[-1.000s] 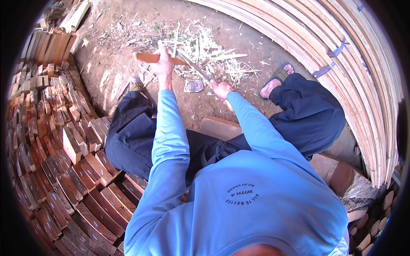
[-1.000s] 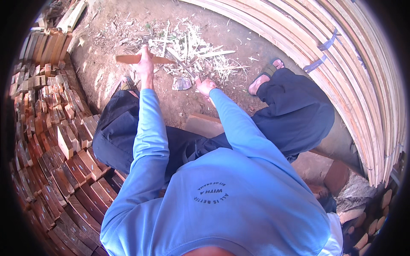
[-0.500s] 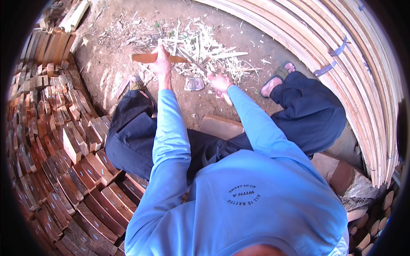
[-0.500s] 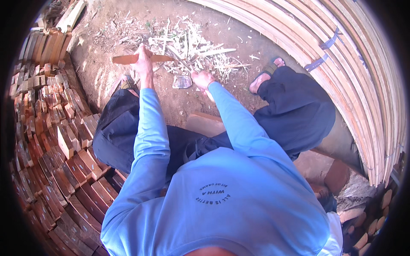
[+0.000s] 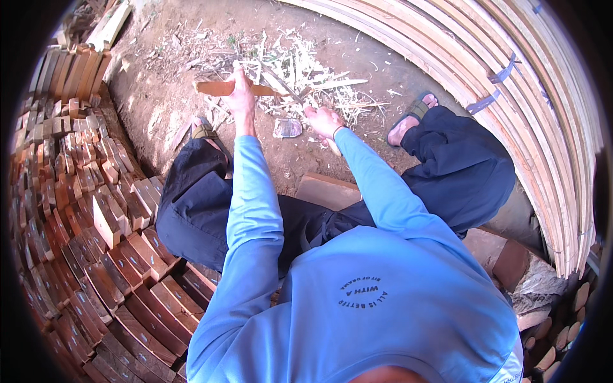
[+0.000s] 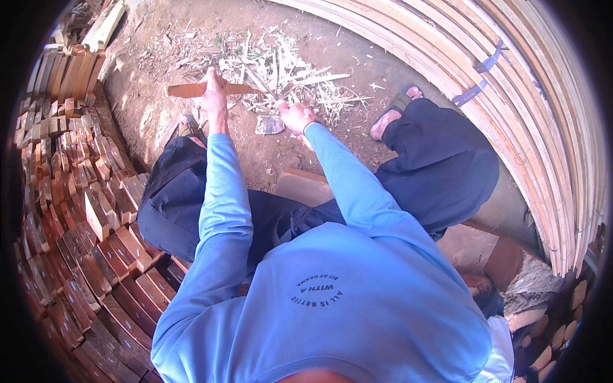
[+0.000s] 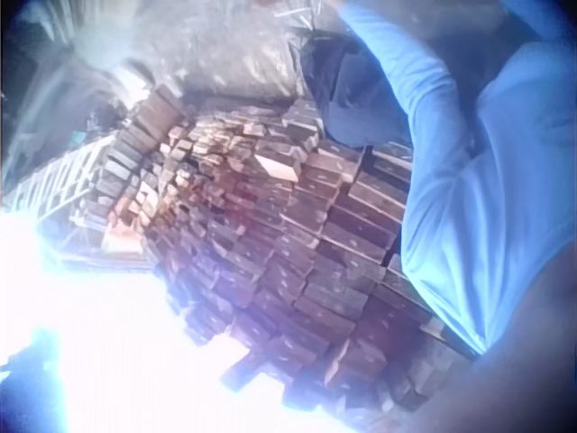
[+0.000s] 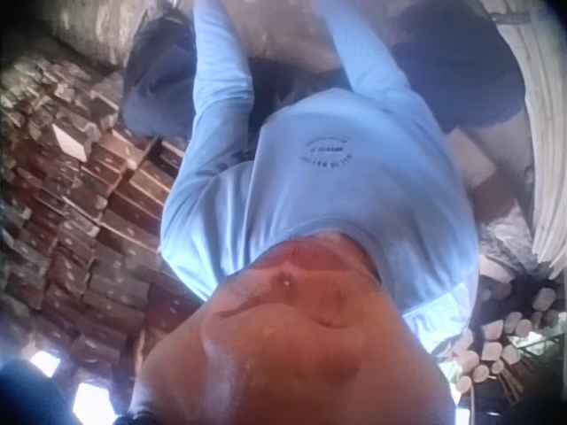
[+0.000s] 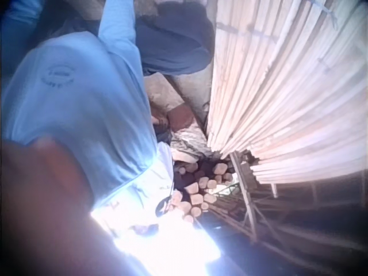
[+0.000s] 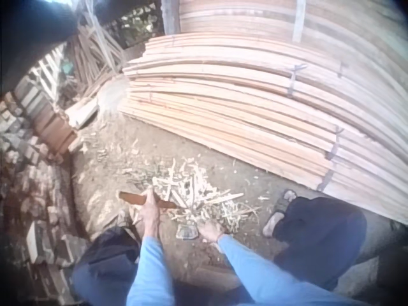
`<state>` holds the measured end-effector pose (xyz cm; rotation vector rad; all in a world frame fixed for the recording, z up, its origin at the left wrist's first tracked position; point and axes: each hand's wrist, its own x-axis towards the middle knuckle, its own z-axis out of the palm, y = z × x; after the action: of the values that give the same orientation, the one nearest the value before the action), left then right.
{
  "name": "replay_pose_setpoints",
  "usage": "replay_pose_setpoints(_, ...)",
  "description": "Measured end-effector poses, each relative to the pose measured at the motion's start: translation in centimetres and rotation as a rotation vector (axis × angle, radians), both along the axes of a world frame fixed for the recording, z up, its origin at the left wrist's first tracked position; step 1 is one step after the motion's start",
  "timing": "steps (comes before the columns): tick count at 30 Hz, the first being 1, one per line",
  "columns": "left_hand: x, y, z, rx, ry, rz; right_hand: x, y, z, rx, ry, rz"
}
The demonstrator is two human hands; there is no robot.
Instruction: The person shaves a piece of wood using a hatchet while sitting.
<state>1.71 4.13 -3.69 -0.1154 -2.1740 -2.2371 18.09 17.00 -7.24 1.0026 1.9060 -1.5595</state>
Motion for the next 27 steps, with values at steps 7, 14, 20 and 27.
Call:
replay_pose_setpoints(7, -0.1, 0.4, -0.7, 0.013, -0.035, -0.001, 0.7, -0.7, -3.0, 0.155, -0.125, 0.1)
replay_pose_setpoints(14, -0.6, -0.4, -1.3, 0.059, 0.018, -0.076, 0.7, -0.7, -0.3, 0.005, 0.002, 0.028)
replay_pose_setpoints(20, -0.3, -0.2, -0.6, -0.082, 0.005, -0.009, 0.5, -1.0, -3.9, 0.181, -0.068, 0.074)
replay_pose_setpoints(27, -0.1, 0.0, -0.6, -0.008, -0.041, -0.001, 1.9, -1.0, -3.0, 0.18, -0.015, 0.16)
